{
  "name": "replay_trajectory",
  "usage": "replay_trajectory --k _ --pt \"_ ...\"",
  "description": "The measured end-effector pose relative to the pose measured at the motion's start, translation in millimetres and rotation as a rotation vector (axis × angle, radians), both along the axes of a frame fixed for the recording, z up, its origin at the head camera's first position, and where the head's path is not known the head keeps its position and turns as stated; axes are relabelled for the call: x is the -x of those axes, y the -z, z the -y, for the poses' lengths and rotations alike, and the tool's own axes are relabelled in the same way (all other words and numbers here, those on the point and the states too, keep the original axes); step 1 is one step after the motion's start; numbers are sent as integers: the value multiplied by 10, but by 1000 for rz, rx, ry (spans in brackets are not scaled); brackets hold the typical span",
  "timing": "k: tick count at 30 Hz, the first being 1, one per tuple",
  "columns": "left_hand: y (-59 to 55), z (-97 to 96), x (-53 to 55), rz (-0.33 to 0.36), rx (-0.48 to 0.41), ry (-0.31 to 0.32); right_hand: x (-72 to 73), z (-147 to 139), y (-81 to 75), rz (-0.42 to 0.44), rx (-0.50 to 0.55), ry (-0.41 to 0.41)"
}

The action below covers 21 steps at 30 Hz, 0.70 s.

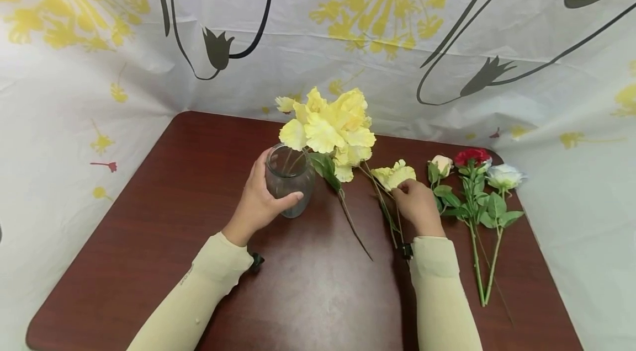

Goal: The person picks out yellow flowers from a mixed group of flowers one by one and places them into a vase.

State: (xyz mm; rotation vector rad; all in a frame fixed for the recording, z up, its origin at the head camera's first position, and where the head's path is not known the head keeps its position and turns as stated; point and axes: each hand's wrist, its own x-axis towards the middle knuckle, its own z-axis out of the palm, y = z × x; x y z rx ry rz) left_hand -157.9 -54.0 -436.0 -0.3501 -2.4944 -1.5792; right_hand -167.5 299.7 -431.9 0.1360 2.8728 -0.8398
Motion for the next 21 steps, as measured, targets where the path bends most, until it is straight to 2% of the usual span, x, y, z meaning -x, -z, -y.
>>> replay_trajectory --k 6,10,15,21 --pt "-3 3 -1 -6 1 -3 16 -99 172 67 -56 -50" --pt "4 -1 1 -6 -1 -4 13 -110 238 73 -57 -54" --pt "3 1 1 -11 -8 -2 9 -120 241 47 -52 -53" --pt "-8 4 0 -4 -9 1 -22 -96 157 23 -31 -21"
